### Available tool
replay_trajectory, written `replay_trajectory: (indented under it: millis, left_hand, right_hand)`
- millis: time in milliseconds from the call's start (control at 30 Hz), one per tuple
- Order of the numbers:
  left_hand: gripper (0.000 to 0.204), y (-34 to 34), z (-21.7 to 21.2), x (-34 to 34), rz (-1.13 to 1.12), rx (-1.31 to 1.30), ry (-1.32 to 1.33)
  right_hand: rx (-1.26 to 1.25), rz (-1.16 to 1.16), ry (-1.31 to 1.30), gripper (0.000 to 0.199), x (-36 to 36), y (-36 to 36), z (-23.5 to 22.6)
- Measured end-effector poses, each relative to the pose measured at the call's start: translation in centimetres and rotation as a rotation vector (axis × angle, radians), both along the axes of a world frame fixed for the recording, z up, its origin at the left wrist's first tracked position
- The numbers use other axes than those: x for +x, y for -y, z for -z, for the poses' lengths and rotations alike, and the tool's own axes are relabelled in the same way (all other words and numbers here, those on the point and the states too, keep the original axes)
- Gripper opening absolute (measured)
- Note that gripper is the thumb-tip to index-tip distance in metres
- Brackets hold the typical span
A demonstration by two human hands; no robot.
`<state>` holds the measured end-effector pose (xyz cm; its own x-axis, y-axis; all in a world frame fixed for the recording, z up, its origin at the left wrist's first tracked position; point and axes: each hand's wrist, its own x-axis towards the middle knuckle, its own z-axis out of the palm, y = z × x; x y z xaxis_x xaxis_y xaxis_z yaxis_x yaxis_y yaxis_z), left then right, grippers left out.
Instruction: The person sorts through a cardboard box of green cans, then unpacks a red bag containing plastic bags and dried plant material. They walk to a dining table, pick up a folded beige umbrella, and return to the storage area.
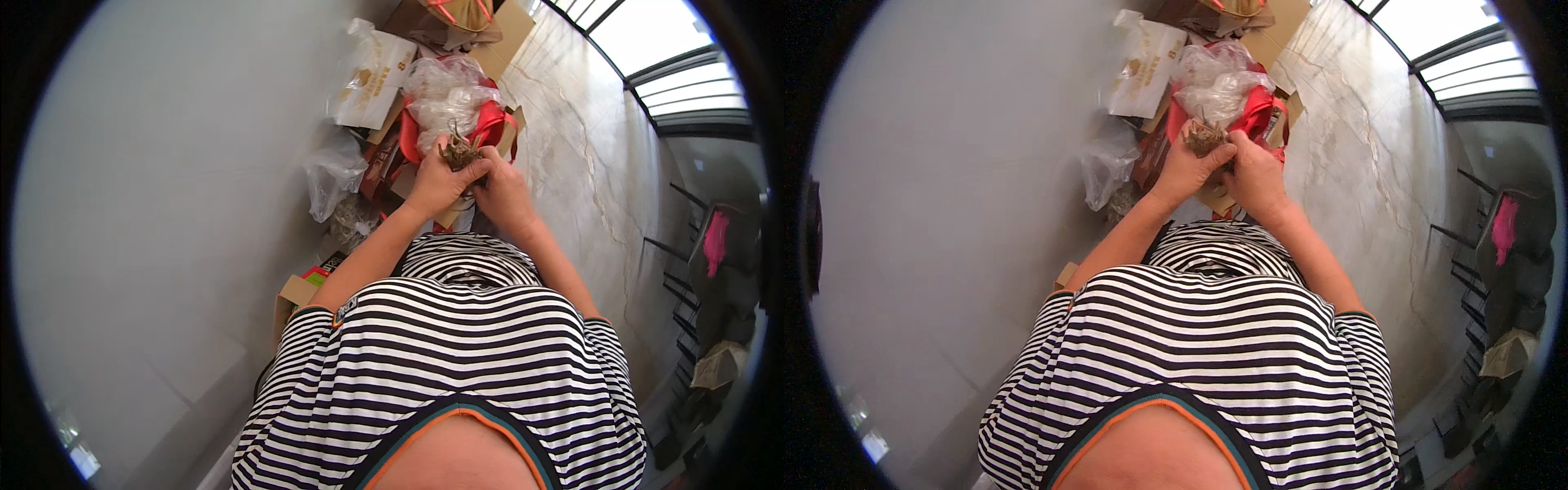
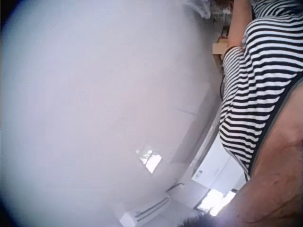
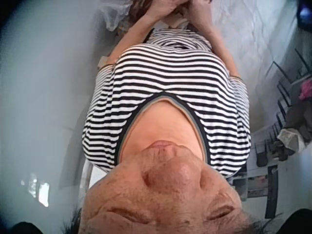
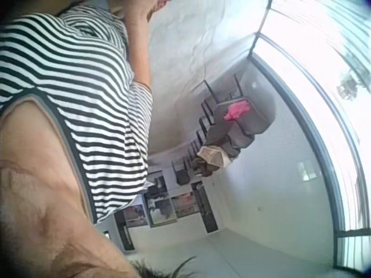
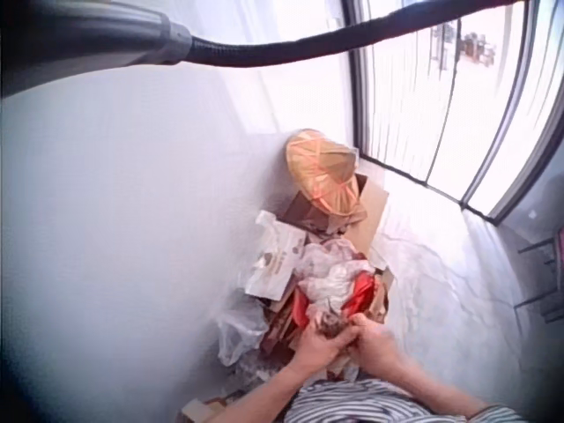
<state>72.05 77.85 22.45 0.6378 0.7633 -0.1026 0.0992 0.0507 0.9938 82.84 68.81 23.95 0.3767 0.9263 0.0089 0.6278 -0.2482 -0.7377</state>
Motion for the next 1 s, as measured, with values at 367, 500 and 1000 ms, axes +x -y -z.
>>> replay_trajectory:
  millis: [367, 500, 1000]
  left_hand:
    - [0.039, -1.0, -3.5, -5.9, 0.114, -0.843, 0.596]
    - [0.039, -0.8, -2.9, -5.2, 0.041, -0.803, 0.582]
    - [0.022, -2.0, 0.9, -2.7, -0.235, -0.893, 0.611]
  right_hand:
    - [-0.113, -0.001, -1.502, 0.03, -2.4, -0.8, -3.5]
    - [-0.028, 0.057, -1.261, 0.023, -2.0, -0.8, -2.0]
    - [0.214, 0.393, -1.096, 0.016, 4.0, -1.0, -0.1]
